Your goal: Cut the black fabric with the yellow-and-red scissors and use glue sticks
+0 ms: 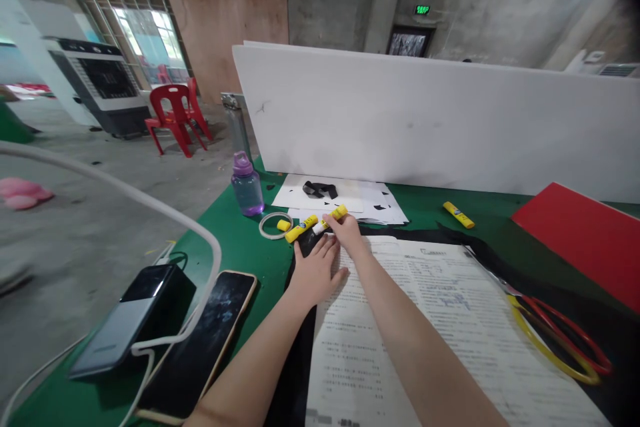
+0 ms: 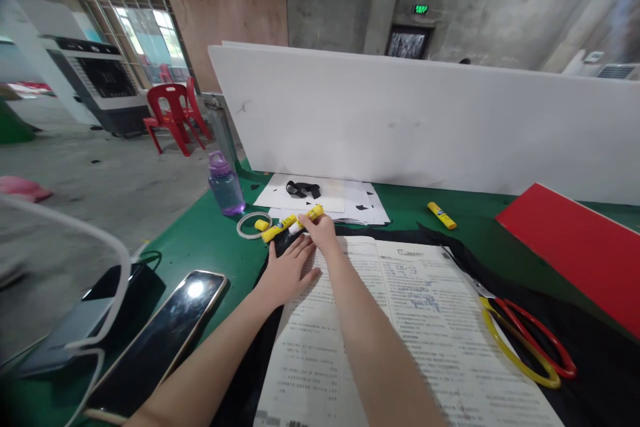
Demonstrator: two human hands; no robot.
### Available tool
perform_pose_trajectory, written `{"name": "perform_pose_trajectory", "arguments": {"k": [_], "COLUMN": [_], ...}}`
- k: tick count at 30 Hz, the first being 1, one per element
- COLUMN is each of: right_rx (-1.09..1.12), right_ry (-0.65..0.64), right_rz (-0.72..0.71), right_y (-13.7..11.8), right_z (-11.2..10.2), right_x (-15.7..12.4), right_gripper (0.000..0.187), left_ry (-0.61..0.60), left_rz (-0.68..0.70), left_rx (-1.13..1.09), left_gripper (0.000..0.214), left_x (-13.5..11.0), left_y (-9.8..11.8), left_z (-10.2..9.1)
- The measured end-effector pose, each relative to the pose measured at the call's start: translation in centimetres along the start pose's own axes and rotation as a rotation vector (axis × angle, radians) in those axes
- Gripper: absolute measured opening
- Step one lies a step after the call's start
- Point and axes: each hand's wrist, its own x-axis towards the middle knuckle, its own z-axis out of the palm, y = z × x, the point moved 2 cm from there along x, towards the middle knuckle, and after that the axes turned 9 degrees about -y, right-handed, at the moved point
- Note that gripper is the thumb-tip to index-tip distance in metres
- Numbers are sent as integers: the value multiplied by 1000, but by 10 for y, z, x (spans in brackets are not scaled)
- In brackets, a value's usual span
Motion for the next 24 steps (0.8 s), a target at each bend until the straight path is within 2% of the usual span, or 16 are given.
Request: {"name": "perform_pose_trajectory", "arguments": {"k": [3,6,15,18,24], "right_rx": [-75,-198,-329,-284,-6], "right_ry": [-157,-202,-27,37,181], "right_rz": [-24,-33,-174,-126,41], "right_y": [1,4,3,3,5], "right_z": [6,8,9,4,-10], "right_x": [-3,-4,-3,0,6], "right_gripper": [36,36,31,32,44], "left_ry": [-2,-7,6,-1,-21], "left_rz": [8,17,23,20,-3], "left_rx": [-3,-10,-46,-42,3], "left_gripper": [49,46,48,49,54], "left_x": [-1,-2,-1,0,1], "left_y": [1,2,2,1,1], "left_z": [-1,-3,-2,-1,1]}}
